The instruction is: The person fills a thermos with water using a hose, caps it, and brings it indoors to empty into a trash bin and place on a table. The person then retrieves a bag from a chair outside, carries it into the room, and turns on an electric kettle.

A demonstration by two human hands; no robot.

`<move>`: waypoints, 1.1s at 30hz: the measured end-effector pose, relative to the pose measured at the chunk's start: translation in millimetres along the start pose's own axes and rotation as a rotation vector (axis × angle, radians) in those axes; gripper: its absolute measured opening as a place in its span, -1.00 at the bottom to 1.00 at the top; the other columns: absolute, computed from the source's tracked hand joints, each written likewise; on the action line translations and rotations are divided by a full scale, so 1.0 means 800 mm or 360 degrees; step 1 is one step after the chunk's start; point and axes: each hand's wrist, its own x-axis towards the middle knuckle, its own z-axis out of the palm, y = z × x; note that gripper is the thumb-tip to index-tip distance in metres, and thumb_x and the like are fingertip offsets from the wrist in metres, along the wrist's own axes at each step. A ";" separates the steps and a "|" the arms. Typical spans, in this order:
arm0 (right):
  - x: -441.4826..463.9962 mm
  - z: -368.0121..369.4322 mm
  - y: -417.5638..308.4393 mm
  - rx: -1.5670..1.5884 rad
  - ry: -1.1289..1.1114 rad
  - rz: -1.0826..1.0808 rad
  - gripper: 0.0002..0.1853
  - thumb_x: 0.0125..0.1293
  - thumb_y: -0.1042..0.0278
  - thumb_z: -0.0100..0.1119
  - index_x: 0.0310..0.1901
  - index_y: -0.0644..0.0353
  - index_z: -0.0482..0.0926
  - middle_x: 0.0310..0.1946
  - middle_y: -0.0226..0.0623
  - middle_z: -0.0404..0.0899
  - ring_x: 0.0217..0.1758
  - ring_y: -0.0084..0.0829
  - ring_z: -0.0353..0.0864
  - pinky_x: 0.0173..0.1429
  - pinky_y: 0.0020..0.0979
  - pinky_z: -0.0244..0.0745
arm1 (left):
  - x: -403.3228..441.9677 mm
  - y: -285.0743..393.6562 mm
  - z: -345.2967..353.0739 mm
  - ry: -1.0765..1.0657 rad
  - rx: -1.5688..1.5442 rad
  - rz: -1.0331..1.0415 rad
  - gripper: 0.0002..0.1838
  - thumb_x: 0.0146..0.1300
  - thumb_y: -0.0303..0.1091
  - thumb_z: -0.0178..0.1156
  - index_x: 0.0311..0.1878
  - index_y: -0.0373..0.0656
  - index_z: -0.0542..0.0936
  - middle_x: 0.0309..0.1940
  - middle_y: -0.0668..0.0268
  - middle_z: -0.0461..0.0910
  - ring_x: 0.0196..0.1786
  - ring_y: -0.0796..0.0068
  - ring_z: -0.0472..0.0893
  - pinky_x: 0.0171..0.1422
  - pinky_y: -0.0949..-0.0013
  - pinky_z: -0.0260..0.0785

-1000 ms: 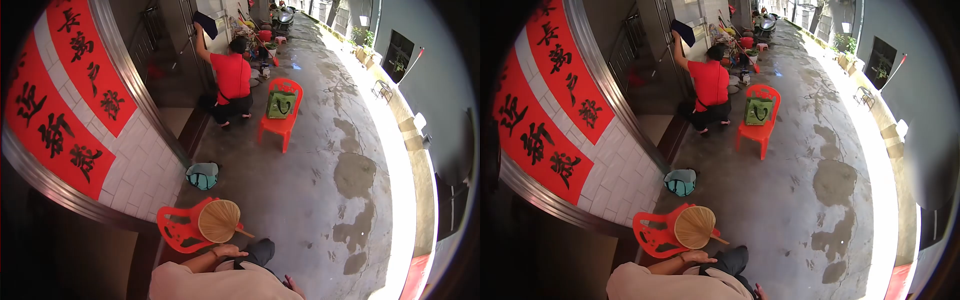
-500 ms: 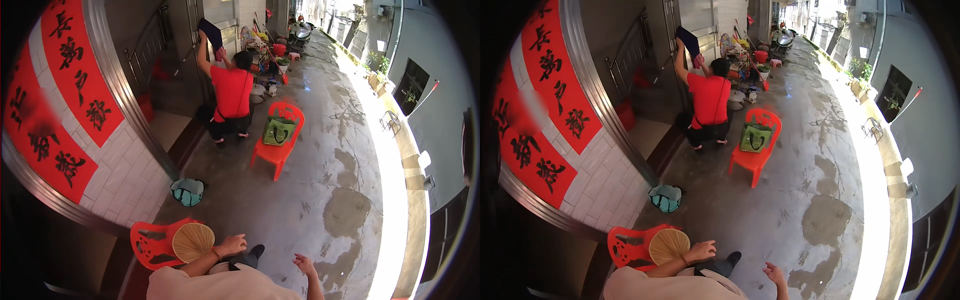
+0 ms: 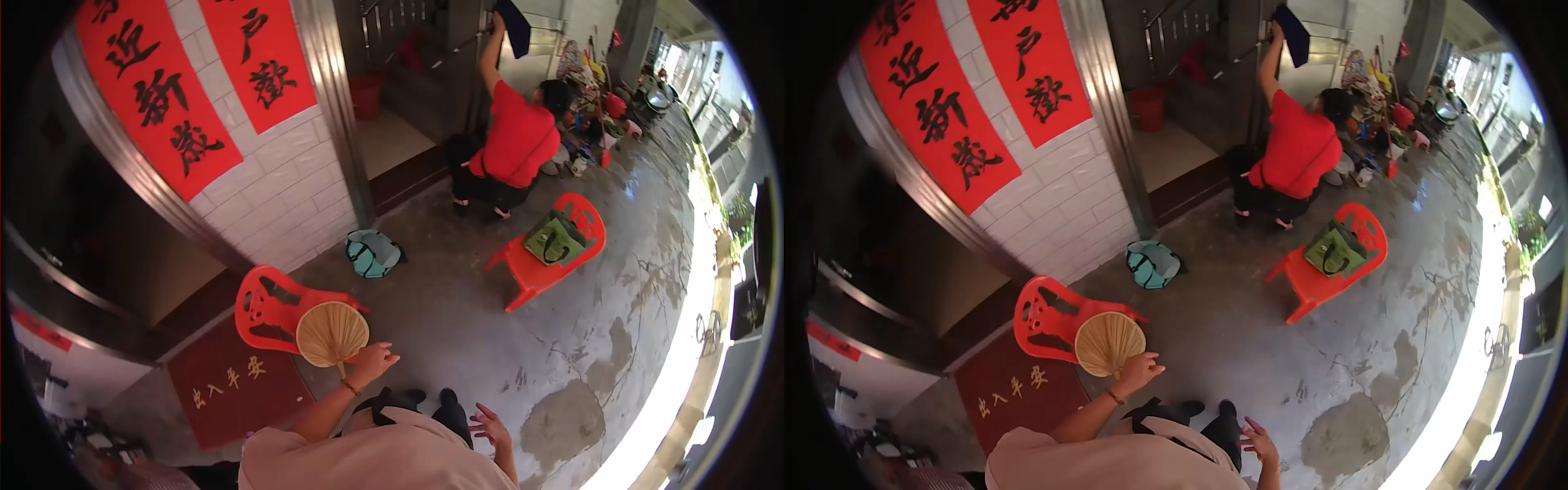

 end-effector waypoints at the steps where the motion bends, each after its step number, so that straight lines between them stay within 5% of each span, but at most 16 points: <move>1: 0.015 -0.023 -0.023 0.0389 0.0032 -0.0058 -0.52 0.26 0.20 -0.01 0.22 0.08 0.31 0.09 -0.16 0.43 -0.06 -0.32 0.54 -0.15 -0.26 0.48 | -0.012 0.002 0.009 0.0114 -0.0038 -0.0173 -0.68 0.13 -0.10 0.11 -0.32 -0.19 0.63 -0.08 0.12 0.55 -0.10 0.23 0.57 -0.07 0.21 0.41; 3: 0.071 -0.075 -0.056 -0.0116 0.0062 -0.0159 -0.66 0.22 0.28 -0.01 0.03 0.15 0.44 -0.08 -0.15 0.51 -0.21 -0.37 0.56 -0.24 -0.32 0.47 | -0.055 0.003 0.040 0.0975 0.0291 -0.0221 -0.66 0.13 -0.07 0.10 -0.20 -0.14 0.60 -0.15 0.14 0.58 -0.12 0.20 0.58 -0.10 0.17 0.41; 4: 0.094 -0.102 -0.051 -0.0285 0.0321 -0.0358 -0.75 0.18 0.36 -0.01 -0.16 0.22 0.57 -0.24 -0.15 0.59 -0.37 -0.42 0.58 -0.33 -0.37 0.47 | -0.072 -0.003 0.056 0.1054 0.0292 -0.0354 -0.66 0.13 -0.07 0.10 -0.20 -0.14 0.60 -0.15 0.14 0.58 -0.12 0.20 0.58 -0.10 0.17 0.41; 5: 0.130 -0.137 -0.034 -0.0385 0.0231 -0.0369 -0.75 0.18 0.36 -0.01 -0.16 0.22 0.57 -0.24 -0.15 0.59 -0.37 -0.42 0.58 -0.33 -0.37 0.47 | -0.088 -0.009 0.077 0.0989 0.0060 -0.0519 -0.65 0.13 -0.06 0.09 -0.16 -0.09 0.58 -0.16 0.14 0.58 -0.12 0.17 0.58 -0.08 0.16 0.40; 7: 0.209 -0.194 -0.003 -0.1295 0.0013 -0.0976 -0.82 0.08 0.49 0.00 -0.59 0.30 0.55 -0.58 -0.25 0.56 -0.52 -0.45 0.52 -0.39 -0.43 0.43 | -0.118 0.002 0.098 0.0976 -0.0183 -0.0728 -0.64 0.13 -0.04 0.09 -0.11 -0.04 0.57 -0.16 0.14 0.58 -0.12 0.14 0.57 -0.06 0.14 0.40; 9: 0.228 -0.202 -0.013 -0.1387 -0.0051 -0.0878 -0.79 0.06 0.49 0.05 -0.68 0.29 0.52 -0.66 -0.28 0.53 -0.53 -0.47 0.51 -0.40 -0.43 0.43 | -0.144 0.031 0.105 0.0430 -0.0233 -0.1377 -0.68 0.13 -0.03 0.08 -0.14 0.05 0.59 -0.14 0.14 0.57 -0.07 0.12 0.55 0.01 0.15 0.38; 10: 0.234 -0.206 -0.009 -0.1423 -0.0033 -0.0763 -0.73 0.04 0.49 0.10 -0.78 0.29 0.49 -0.74 -0.31 0.49 -0.54 -0.49 0.51 -0.40 -0.44 0.43 | -0.158 0.041 0.112 0.0444 -0.0253 -0.1419 -0.68 0.13 -0.03 0.08 -0.14 0.05 0.59 -0.14 0.14 0.57 -0.07 0.12 0.55 0.01 0.15 0.38; 13: 0.204 -0.178 -0.031 -0.1438 -0.0120 -0.0445 -0.74 0.06 0.33 0.20 -0.68 0.28 0.58 -0.66 -0.24 0.56 -0.50 -0.49 0.53 -0.33 -0.42 0.44 | -0.210 0.070 0.146 0.0349 -0.0369 -0.1529 -0.65 0.10 0.05 0.10 -0.14 0.09 0.59 -0.10 0.14 0.55 0.02 0.12 0.50 0.07 0.18 0.35; 15: 0.214 -0.175 -0.011 -0.1568 -0.0300 -0.0607 -0.68 0.08 0.09 0.25 -0.50 0.23 0.66 -0.50 -0.17 0.63 -0.36 -0.38 0.60 -0.18 -0.39 0.47 | -0.239 0.088 0.168 0.0738 -0.0318 -0.1478 -0.54 0.08 0.13 0.11 -0.01 0.13 0.53 0.09 0.15 0.43 0.19 0.10 0.35 0.15 0.02 0.27; 17: 0.207 -0.166 0.000 -0.1925 -0.0410 -0.0586 -0.51 0.09 -0.16 0.16 -0.22 0.15 0.64 -0.24 -0.15 0.63 -0.09 -0.24 0.58 0.04 -0.35 0.41 | -0.255 0.133 0.163 0.0786 -0.0186 -0.1611 -0.48 0.06 0.16 0.11 0.06 0.14 0.48 0.19 0.17 0.32 0.26 0.08 0.26 0.17 -0.12 0.19; 20: 0.206 -0.151 0.007 -0.2182 -0.0599 -0.0490 -0.35 0.12 -0.26 0.04 0.08 0.11 0.47 0.04 -0.09 0.48 0.17 -0.16 0.40 0.22 -0.28 0.27 | -0.286 0.137 0.199 0.0925 -0.0094 -0.1776 -0.36 0.08 0.14 0.12 0.24 0.18 0.31 0.38 0.23 0.01 0.40 0.05 -0.01 0.14 -0.44 0.00; 21: 0.192 -0.142 0.002 -0.2248 -0.0604 -0.0462 -0.32 0.13 -0.27 0.01 0.13 0.10 0.42 0.08 -0.09 0.44 0.21 -0.15 0.36 0.25 -0.27 0.24 | -0.297 0.136 0.209 0.0895 -0.0172 -0.1759 -0.44 0.08 0.08 0.14 0.16 0.12 0.39 0.34 0.22 0.11 0.36 0.07 0.09 0.16 -0.36 0.05; 28: 0.174 -0.155 0.036 -0.2002 -0.0377 -0.0574 -0.40 0.11 -0.19 0.04 0.09 0.04 0.46 0.05 -0.09 0.46 0.16 -0.12 0.39 0.25 -0.25 0.25 | -0.318 0.083 0.265 0.0946 -0.0454 -0.1436 -0.77 -0.01 -0.14 0.26 -0.43 -0.11 0.64 -0.01 0.15 0.53 -0.02 0.17 0.53 0.13 0.05 0.28; 32: 0.170 -0.171 0.079 -0.1982 -0.0118 -0.0577 -0.49 0.09 -0.10 0.10 0.01 0.02 0.52 -0.08 -0.10 0.54 0.05 -0.13 0.48 0.16 -0.26 0.36 | -0.321 0.062 0.243 0.0900 -0.0448 -0.1259 -0.60 -0.06 -0.08 0.31 -0.17 -0.08 0.62 0.17 0.08 0.37 0.14 0.08 0.41 0.16 0.03 0.26; 33: 0.167 -0.174 0.096 -0.1968 -0.0023 -0.0532 -0.49 0.08 -0.10 0.12 -0.01 0.06 0.53 -0.11 -0.07 0.56 0.02 -0.12 0.50 0.15 -0.27 0.37 | -0.323 0.074 0.224 0.0969 -0.0327 -0.1285 -0.43 -0.07 -0.04 0.32 0.03 -0.04 0.48 0.26 0.07 0.22 0.24 0.03 0.28 0.22 0.02 0.20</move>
